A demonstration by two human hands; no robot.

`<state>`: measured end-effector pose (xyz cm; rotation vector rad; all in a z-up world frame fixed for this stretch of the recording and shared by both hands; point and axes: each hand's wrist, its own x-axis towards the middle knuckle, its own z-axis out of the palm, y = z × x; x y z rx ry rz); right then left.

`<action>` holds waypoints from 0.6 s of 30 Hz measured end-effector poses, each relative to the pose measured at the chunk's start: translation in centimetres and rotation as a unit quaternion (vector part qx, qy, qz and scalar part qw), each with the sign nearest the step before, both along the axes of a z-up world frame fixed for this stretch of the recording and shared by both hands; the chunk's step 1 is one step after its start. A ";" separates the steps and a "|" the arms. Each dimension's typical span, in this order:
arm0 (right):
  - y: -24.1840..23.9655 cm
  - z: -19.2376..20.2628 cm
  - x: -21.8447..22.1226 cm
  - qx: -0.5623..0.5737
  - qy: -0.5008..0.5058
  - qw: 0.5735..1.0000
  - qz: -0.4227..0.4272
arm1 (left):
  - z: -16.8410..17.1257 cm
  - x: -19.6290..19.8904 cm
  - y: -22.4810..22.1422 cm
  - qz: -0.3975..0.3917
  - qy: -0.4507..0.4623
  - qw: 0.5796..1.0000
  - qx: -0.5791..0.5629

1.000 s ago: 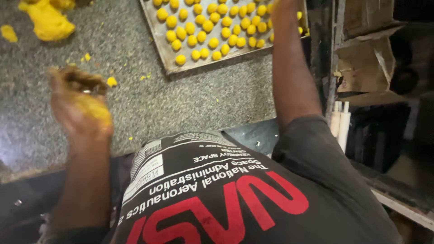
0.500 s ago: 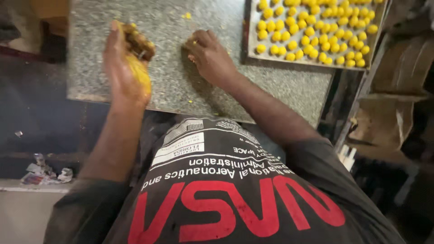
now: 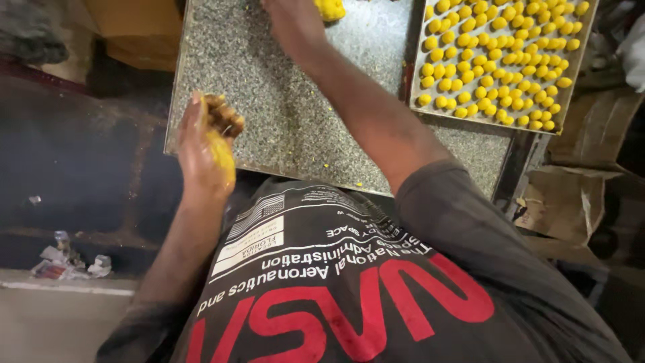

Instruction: The person pinches pieces of yellow dough from a larger mass and rolls them into small balls by hand before placing them onto a metal tray.

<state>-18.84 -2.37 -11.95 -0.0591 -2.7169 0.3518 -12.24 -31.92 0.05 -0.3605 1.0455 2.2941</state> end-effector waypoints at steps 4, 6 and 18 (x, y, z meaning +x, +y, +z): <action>0.4 0.8 2.2 0.016 0.040 0.997 0.070 | -1.0 -2.0 -2.1 0.005 -0.020 1.000 -0.005; 3.1 0.5 0.1 0.176 -0.111 0.978 -0.005 | -1.5 -2.4 -2.6 -0.001 -0.022 1.000 -0.013; -7.2 8.1 6.3 -0.077 -0.041 0.991 0.104 | -1.2 -3.9 5.2 -0.094 -0.019 0.991 0.094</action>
